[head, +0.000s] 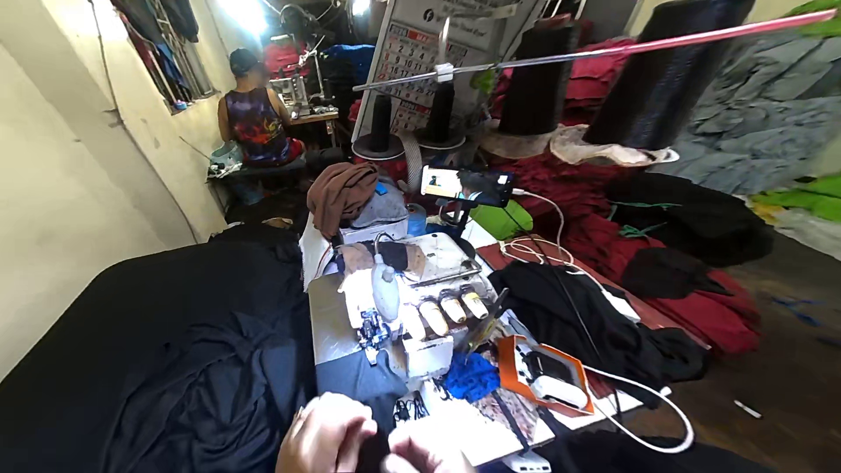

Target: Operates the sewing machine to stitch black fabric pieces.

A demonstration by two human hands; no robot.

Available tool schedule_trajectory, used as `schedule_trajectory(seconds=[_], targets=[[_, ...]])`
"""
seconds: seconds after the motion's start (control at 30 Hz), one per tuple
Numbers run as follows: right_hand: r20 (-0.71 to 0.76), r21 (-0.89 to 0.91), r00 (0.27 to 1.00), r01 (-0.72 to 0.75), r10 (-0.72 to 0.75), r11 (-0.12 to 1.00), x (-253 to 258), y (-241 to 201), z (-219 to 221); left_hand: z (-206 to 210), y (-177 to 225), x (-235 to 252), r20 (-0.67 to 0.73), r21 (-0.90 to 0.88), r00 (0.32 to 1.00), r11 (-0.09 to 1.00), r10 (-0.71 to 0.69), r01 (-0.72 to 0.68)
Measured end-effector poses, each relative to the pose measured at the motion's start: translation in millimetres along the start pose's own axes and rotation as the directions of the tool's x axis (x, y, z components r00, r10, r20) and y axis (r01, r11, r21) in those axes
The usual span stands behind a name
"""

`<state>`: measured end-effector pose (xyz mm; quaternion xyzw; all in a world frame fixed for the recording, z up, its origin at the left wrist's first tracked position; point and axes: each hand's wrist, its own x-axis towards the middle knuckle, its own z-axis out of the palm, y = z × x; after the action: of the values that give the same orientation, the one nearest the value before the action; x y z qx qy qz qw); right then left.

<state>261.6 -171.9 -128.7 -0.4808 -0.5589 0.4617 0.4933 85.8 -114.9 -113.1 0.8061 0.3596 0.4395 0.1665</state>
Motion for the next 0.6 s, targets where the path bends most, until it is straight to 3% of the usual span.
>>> schedule_trajectory(seconds=[0.07,0.13,0.3,0.43,0.6], targets=[[-0.163,-0.295,0.979,0.073,-0.126,0.953,21,11,-4,21,-19,20,-0.044,0.104,0.999,0.994,-0.018,0.023],[-0.241,-0.443,0.946,0.090,-0.215,0.892,39,27,-9,38,-36,34,-0.024,0.113,0.995,0.988,-0.099,0.101],[-0.173,-0.319,0.985,-0.040,-0.017,0.947,33,27,-15,44,-37,31,0.035,0.131,0.976,0.969,-0.217,0.210],[-0.162,-0.185,0.987,-0.046,0.016,0.982,25,35,-13,42,-35,21,-0.001,0.164,0.981,0.968,-0.193,0.190],[-0.183,-0.166,0.981,-0.102,0.071,0.981,32,35,-16,42,-34,26,0.013,0.185,0.973,0.957,-0.228,0.222]])
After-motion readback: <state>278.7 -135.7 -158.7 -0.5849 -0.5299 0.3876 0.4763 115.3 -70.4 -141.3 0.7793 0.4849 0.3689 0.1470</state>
